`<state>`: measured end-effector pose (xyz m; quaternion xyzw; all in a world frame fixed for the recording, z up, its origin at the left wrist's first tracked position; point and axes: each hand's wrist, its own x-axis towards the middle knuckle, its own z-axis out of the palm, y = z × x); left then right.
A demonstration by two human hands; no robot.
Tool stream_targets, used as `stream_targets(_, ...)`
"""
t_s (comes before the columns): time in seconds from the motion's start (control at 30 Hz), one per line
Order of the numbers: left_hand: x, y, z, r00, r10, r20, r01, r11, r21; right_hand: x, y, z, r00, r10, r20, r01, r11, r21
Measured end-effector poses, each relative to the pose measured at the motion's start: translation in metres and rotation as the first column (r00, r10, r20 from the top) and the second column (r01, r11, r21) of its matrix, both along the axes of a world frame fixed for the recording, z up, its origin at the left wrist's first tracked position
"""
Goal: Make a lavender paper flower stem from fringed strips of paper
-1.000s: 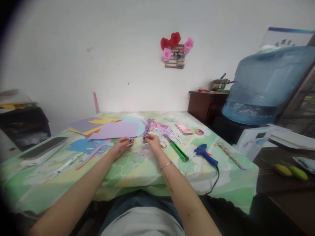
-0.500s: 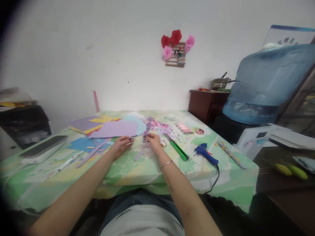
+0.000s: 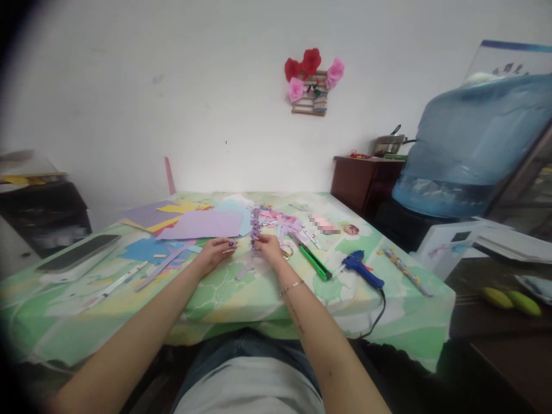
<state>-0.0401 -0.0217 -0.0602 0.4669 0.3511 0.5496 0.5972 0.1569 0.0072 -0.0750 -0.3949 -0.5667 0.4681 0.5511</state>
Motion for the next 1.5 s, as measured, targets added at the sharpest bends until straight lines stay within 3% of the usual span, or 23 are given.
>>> stream_targets(0.27,0.002,0.002,-0.002,0.995,0.068,-0.075,-0.065,0.997,0.037,0.002,0.007,-0.008,0.998,0.043,0.047,-0.044,0.999,0.016)
stream_targets(0.5,0.000,0.012,-0.011,0.937,0.280,-0.210,-0.258,0.958,0.128,0.002,0.008,-0.010,0.996,0.059,0.065,-0.061,0.998,0.021)
stream_targets(0.67,-0.002,0.014,-0.014,0.896,0.348,-0.275,-0.305,0.934,0.186,0.002,0.009,-0.010,0.997,0.048,0.067,-0.049,0.999,0.004)
stream_targets(1.13,0.012,0.004,-0.004,0.891,0.287,-0.352,-0.155,0.920,0.359,0.000,0.000,0.001,1.000,0.028,0.013,-0.027,1.000,-0.014)
stream_targets(1.33,0.022,-0.001,0.000,0.861,0.266,-0.433,-0.070,0.905,0.419,0.000,-0.004,0.005,0.996,0.077,-0.048,-0.078,0.997,-0.010)
stream_targets(1.5,0.020,0.005,-0.006,0.852,0.217,-0.476,0.006,0.905,0.424,0.000,-0.009,0.008,0.981,0.180,-0.077,-0.180,0.984,0.011)
